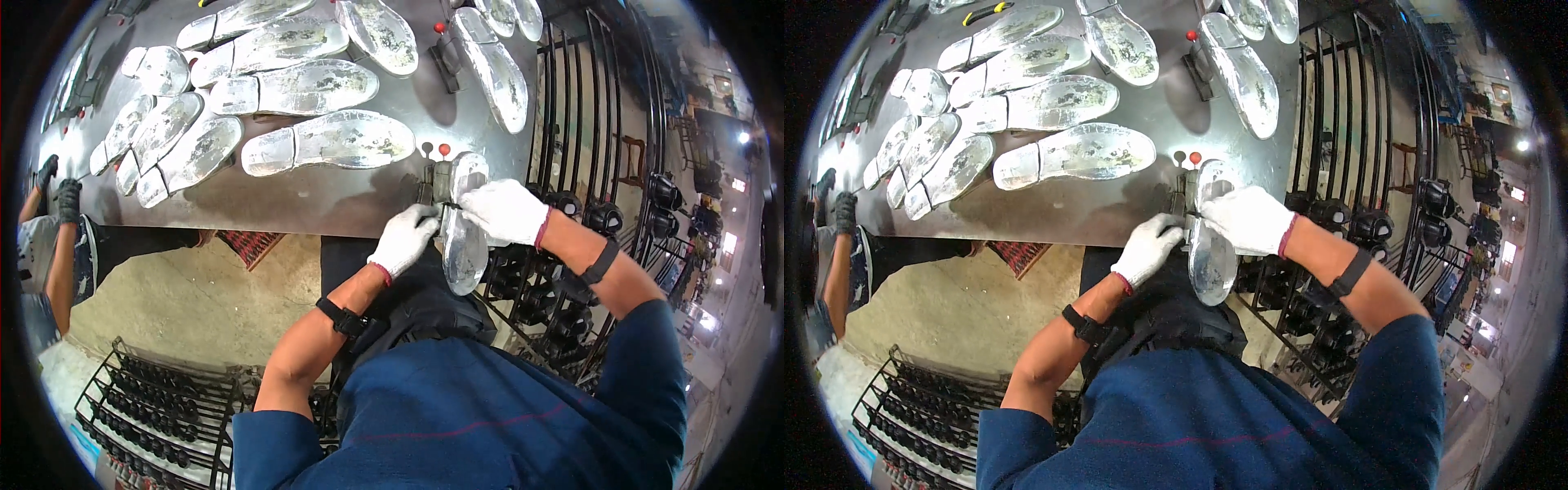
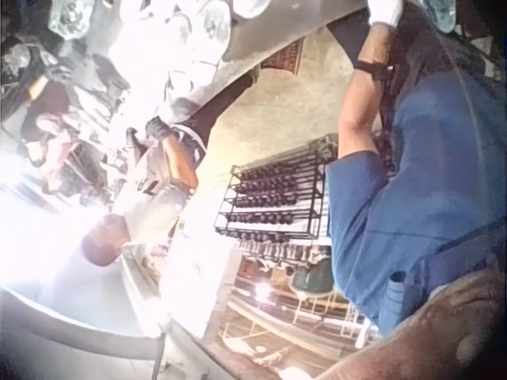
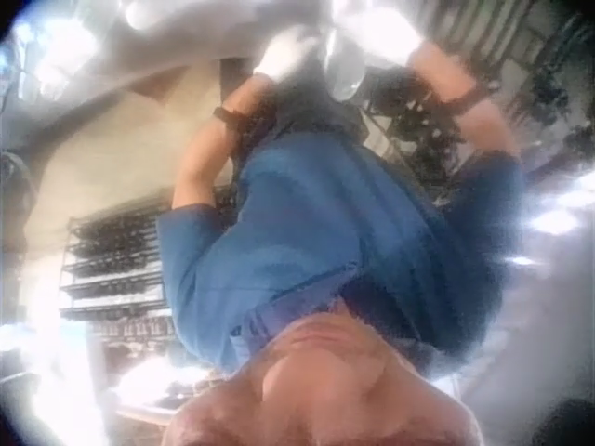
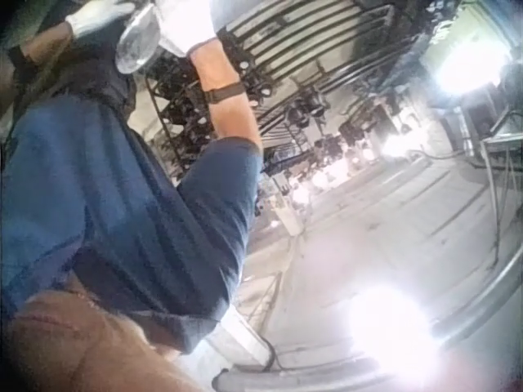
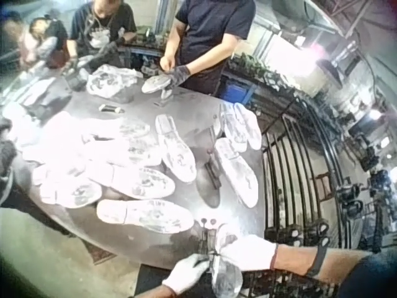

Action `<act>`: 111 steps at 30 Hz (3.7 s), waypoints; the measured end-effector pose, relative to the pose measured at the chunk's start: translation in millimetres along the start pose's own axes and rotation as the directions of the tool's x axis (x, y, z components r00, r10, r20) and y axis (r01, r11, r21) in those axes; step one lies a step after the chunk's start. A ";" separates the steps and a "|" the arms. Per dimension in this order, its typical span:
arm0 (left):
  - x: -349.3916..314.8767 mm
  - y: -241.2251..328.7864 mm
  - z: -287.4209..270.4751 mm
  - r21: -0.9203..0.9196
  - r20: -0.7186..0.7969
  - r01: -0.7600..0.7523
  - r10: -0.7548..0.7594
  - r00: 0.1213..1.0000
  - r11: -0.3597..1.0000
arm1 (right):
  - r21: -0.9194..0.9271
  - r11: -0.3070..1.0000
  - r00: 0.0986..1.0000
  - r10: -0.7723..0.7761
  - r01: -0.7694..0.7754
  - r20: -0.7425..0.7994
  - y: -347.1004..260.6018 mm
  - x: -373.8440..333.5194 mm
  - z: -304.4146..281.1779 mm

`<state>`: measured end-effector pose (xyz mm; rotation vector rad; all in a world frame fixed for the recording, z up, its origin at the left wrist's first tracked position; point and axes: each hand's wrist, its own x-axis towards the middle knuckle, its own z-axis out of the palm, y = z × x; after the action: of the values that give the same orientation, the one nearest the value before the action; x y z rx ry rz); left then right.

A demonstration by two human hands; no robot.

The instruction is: Applying adhesive and assembling shoe soles at a manufacturing table.

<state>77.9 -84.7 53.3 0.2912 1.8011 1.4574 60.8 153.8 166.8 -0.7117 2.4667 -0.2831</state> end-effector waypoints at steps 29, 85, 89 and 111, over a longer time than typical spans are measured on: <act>63.0 47.9 5.7 -0.110 0.099 0.432 -0.423 0.901 0.895 | 0.676 0.706 0.365 0.699 -0.212 -0.615 -23.5 55.8 60.3; -31.4 47.0 -21.0 0.633 0.377 -0.625 0.523 0.765 0.458 | 0.747 0.660 0.397 0.709 -0.081 -0.583 -12.2 50.1 60.4; -67.6 36.7 -14.5 0.581 0.384 -0.618 0.492 0.782 0.529 | 0.700 0.699 0.414 0.685 -0.143 -0.599 -4.6 52.6 66.4; -165.1 43.4 -13.1 0.483 0.318 -0.431 0.306 0.897 0.762 | 0.534 0.806 0.397 0.591 -0.254 -0.702 -14.6 52.1 68.1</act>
<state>166.3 -181.8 163.1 1.1205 2.0123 1.0607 68.5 110.0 92.0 0.4156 3.2438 -1.0511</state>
